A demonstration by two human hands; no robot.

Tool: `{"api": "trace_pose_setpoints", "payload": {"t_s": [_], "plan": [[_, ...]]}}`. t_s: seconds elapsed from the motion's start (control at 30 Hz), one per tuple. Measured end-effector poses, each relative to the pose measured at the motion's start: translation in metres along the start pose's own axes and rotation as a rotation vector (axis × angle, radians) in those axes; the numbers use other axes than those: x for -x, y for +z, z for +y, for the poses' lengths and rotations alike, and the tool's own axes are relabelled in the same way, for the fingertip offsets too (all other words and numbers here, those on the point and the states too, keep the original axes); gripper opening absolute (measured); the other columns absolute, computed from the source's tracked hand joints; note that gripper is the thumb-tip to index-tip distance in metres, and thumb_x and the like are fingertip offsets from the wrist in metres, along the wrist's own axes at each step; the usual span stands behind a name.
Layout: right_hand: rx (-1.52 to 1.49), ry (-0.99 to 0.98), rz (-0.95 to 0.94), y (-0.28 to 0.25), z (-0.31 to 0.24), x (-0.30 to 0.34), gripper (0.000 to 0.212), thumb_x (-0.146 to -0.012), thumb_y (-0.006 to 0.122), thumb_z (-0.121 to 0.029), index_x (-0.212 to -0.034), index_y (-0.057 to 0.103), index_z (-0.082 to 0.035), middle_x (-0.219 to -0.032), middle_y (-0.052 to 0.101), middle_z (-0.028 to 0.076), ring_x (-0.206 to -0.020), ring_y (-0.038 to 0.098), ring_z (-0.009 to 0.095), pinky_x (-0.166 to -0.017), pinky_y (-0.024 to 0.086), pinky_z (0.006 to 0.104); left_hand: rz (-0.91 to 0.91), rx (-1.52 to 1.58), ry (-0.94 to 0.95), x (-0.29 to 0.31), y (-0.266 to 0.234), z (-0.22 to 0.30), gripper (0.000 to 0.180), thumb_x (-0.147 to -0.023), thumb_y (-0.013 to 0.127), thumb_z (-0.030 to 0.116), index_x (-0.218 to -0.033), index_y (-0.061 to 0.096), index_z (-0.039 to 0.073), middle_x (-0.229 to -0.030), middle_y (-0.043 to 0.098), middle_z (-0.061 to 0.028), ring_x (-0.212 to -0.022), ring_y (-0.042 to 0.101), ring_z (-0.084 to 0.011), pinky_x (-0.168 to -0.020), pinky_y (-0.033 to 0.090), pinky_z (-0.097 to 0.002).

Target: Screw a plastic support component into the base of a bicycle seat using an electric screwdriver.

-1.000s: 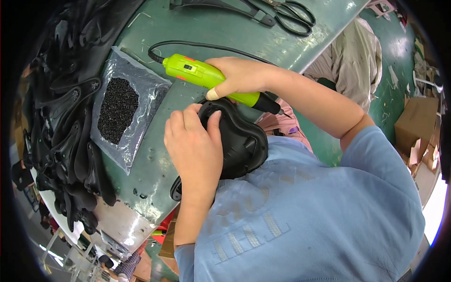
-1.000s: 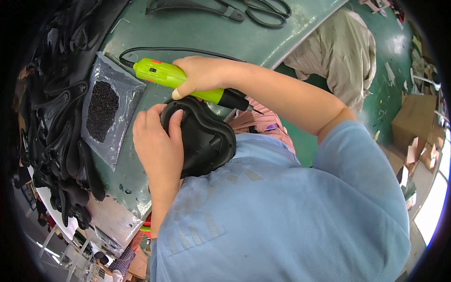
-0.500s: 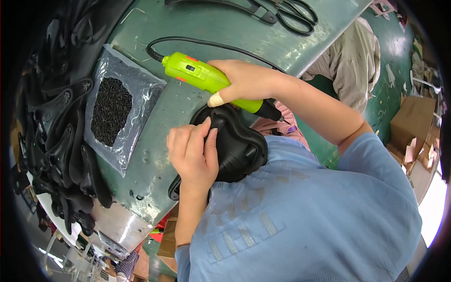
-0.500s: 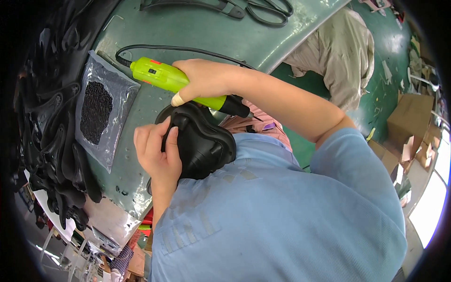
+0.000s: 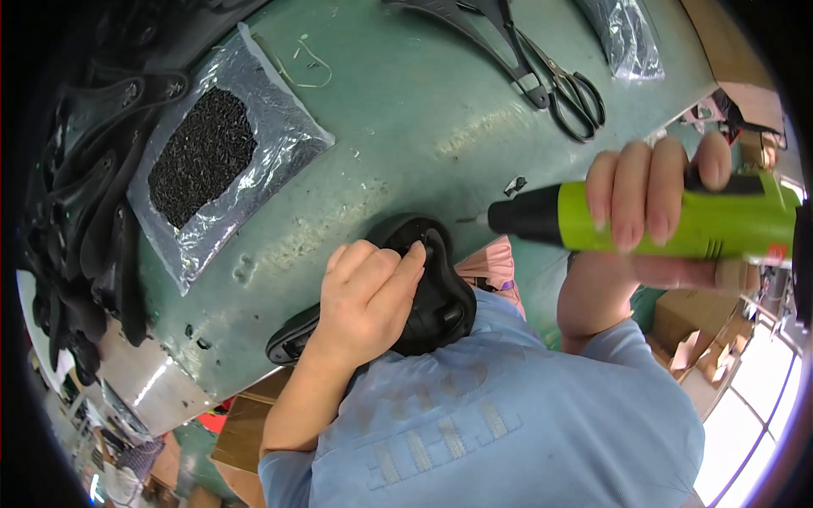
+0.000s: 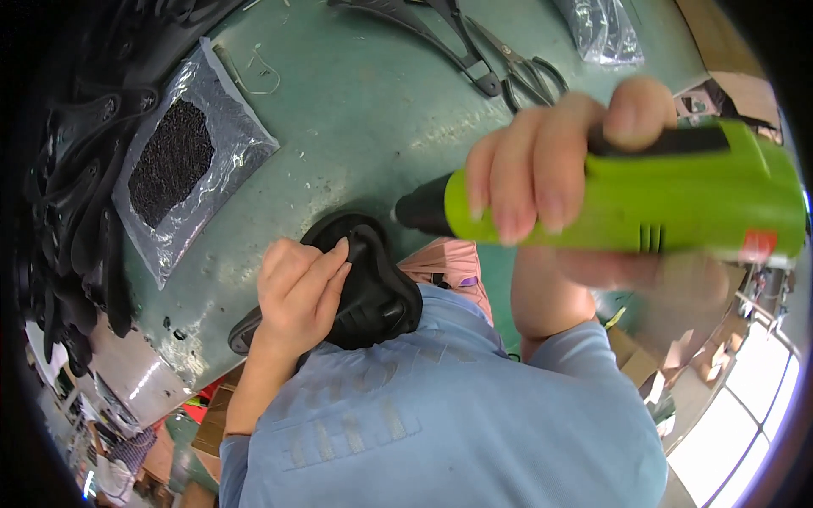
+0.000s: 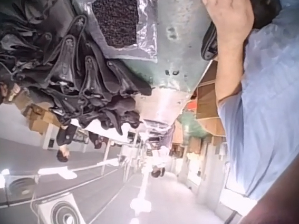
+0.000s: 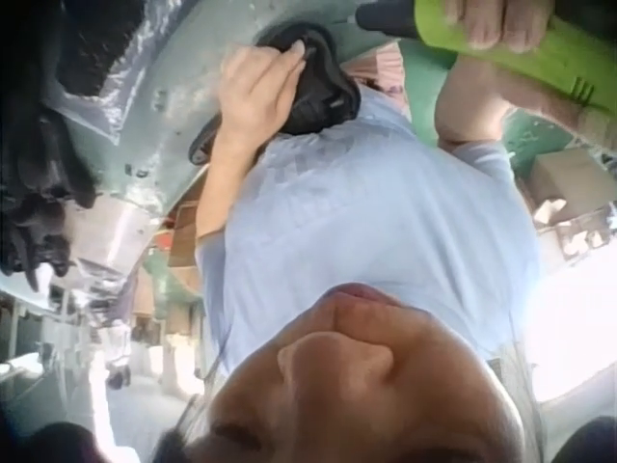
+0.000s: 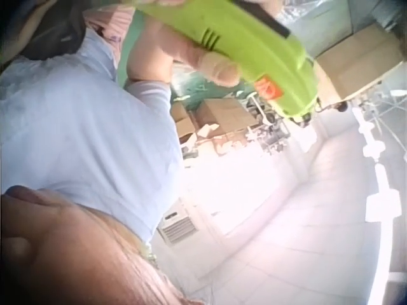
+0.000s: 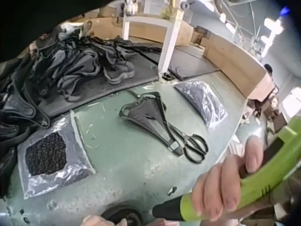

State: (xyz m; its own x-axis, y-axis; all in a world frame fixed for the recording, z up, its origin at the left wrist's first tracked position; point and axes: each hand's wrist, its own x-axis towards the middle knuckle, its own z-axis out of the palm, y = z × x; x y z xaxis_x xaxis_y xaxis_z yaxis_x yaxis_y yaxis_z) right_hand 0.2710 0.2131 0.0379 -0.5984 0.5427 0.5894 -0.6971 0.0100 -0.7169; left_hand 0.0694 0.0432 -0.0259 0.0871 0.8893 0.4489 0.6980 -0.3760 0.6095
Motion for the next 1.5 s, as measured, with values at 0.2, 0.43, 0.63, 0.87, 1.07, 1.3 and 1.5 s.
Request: {"api": "trace_pose_setpoints", "payload": {"t_s": [0.2, 0.43, 0.63, 0.87, 1.07, 1.3, 1.5], "plan": [[-0.039, 0.070, -0.190, 0.008, 0.021, -0.008, 0.063, -0.076, 0.069, -0.056, -0.108, 0.040, -0.011, -0.083, 0.056, 0.005, -0.067, 0.060, 0.019, -0.063, 0.049, 0.0327, -0.006, 0.010, 0.021, 0.000, -0.002, 0.000, 0.036, -0.058, 0.067, 0.002, -0.094, 0.066, -0.003, -0.074, 0.048, -0.0031, -0.065, 0.047, -0.0188, -0.058, 0.036, -0.0317], [0.015, 0.143, -0.178, 0.018, 0.027, -0.008, 0.062, -0.077, 0.069, -0.056, -0.106, 0.040, -0.010, -0.080, 0.057, 0.006, -0.064, 0.061, 0.020, -0.060, 0.050, 0.0334, 0.004, 0.019, 0.029, 0.002, 0.001, -0.002, 0.034, -0.060, 0.065, 0.004, -0.094, 0.065, -0.004, -0.075, 0.048, -0.0035, -0.066, 0.047, -0.0187, -0.058, 0.037, -0.0313], [0.022, 0.183, -0.275, 0.021, 0.026, -0.017, 0.059, -0.077, 0.071, -0.052, -0.105, 0.041, -0.009, -0.081, 0.059, 0.008, -0.066, 0.062, 0.022, -0.059, 0.051, 0.0356, -0.005, 0.028, 0.043, 0.000, -0.001, -0.002, 0.031, -0.063, 0.063, 0.006, -0.092, 0.064, -0.006, -0.075, 0.048, -0.0044, -0.066, 0.047, -0.0188, -0.057, 0.037, -0.0312], [0.028, 0.230, -0.386, 0.026, 0.028, -0.030, 0.057, -0.076, 0.073, -0.049, -0.101, 0.044, -0.007, -0.082, 0.060, 0.011, -0.066, 0.063, 0.024, -0.057, 0.052, 0.0374, -0.006, 0.027, 0.058, 0.001, -0.001, -0.004, 0.031, -0.063, 0.062, 0.006, -0.091, 0.064, -0.007, -0.075, 0.048, -0.0046, -0.067, 0.047, -0.0186, -0.056, 0.037, -0.0310], [0.041, 0.276, -0.486, 0.033, 0.029, -0.047, 0.055, -0.075, 0.075, -0.046, -0.098, 0.047, -0.005, -0.083, 0.061, 0.013, -0.065, 0.064, 0.026, -0.056, 0.052, 0.0389, 0.008, 0.036, 0.064, 0.000, -0.001, -0.003, 0.030, -0.063, 0.063, 0.006, -0.090, 0.064, -0.006, -0.075, 0.047, -0.0042, -0.067, 0.047, -0.0177, -0.057, 0.038, -0.0303], [0.063, 0.304, -0.539, 0.046, 0.026, -0.050, 0.052, -0.073, 0.078, -0.043, -0.095, 0.051, -0.003, -0.082, 0.061, 0.013, -0.064, 0.063, 0.027, -0.056, 0.053, 0.0390, -0.020, 0.052, 0.063, -0.002, -0.004, -0.003, 0.029, -0.064, 0.064, 0.007, -0.090, 0.064, -0.006, -0.075, 0.048, -0.0043, -0.068, 0.048, -0.0177, -0.058, 0.039, -0.0301], [0.111, 0.094, -0.616, 0.043, 0.038, -0.037, 0.048, -0.075, 0.077, -0.040, -0.093, 0.054, -0.002, -0.078, 0.061, 0.013, -0.061, 0.061, 0.025, -0.050, 0.052, 0.0374, -0.013, 0.051, 0.043, 0.002, -0.004, -0.005, 0.029, -0.064, 0.063, 0.007, -0.090, 0.064, -0.007, -0.075, 0.048, -0.0051, -0.069, 0.049, -0.0185, -0.060, 0.040, -0.0305]]}}
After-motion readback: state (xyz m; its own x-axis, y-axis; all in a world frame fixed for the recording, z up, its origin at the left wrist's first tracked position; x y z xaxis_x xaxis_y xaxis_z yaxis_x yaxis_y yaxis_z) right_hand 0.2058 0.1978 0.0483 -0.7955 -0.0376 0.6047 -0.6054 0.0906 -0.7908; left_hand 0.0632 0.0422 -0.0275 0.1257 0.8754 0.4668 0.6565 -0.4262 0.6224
